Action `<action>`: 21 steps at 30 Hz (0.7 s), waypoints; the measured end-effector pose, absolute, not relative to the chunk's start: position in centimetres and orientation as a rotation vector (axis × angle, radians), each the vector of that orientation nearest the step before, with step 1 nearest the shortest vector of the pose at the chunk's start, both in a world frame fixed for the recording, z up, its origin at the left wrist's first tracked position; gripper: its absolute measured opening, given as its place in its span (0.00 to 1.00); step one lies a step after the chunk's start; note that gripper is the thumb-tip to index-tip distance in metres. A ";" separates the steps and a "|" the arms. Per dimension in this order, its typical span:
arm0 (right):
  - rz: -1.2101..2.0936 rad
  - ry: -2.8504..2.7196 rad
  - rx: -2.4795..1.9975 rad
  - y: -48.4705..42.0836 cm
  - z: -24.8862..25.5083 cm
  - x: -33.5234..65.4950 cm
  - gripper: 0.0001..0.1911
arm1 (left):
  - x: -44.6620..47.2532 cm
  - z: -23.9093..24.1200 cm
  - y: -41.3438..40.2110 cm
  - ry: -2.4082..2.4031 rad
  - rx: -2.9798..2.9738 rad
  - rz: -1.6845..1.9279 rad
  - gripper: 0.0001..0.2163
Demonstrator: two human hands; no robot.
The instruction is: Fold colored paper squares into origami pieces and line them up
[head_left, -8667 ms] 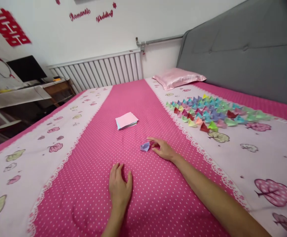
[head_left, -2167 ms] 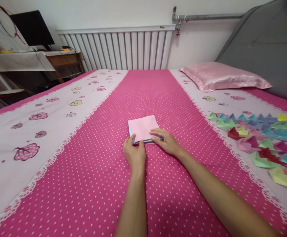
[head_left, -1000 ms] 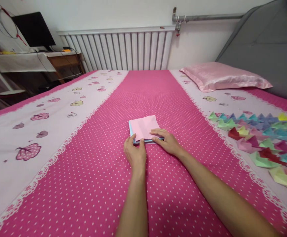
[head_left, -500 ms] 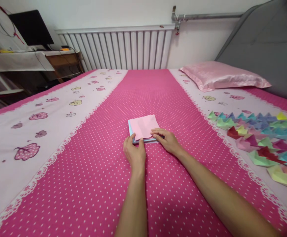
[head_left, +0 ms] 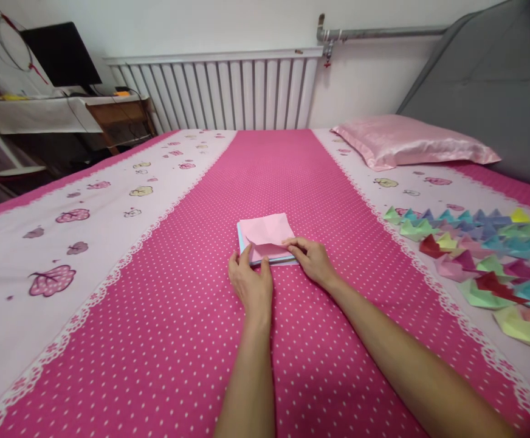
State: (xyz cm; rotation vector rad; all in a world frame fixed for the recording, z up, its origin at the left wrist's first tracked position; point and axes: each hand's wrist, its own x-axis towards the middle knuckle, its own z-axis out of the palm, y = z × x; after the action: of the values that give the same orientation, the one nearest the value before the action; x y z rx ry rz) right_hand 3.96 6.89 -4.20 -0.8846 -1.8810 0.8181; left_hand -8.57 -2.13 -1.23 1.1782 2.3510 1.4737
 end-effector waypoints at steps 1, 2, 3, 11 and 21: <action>0.815 -1.883 -0.889 6.9 -4.2 4.0 0.11 | -8.5 -1.3 -2.2 2.370 1.190 1.451 0.19; 0.811 -1.886 -0.894 6.9 -4.2 4.0 0.11 | -8.5 -1.3 -2.2 2.390 1.201 1.425 0.18; 0.801 -1.886 -0.904 6.8 -4.2 4.0 0.11 | -8.5 -1.3 -2.2 2.409 1.212 1.399 0.17; 0.292 -1.676 -1.040 5.8 -2.6 4.8 0.13 | -8.4 -1.4 -2.2 2.501 1.290 1.273 0.20; -0.221 -1.976 -0.996 -1.5 -0.9 15.8 0.19 | -7.3 0.7 -2.3 2.433 1.331 1.490 0.19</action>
State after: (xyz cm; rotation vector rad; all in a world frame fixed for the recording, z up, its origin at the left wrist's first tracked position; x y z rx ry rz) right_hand 15.82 -1.46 -0.92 -0.9961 -1.9757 -0.2209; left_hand -7.30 -2.30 0.67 1.3313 2.4331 1.4902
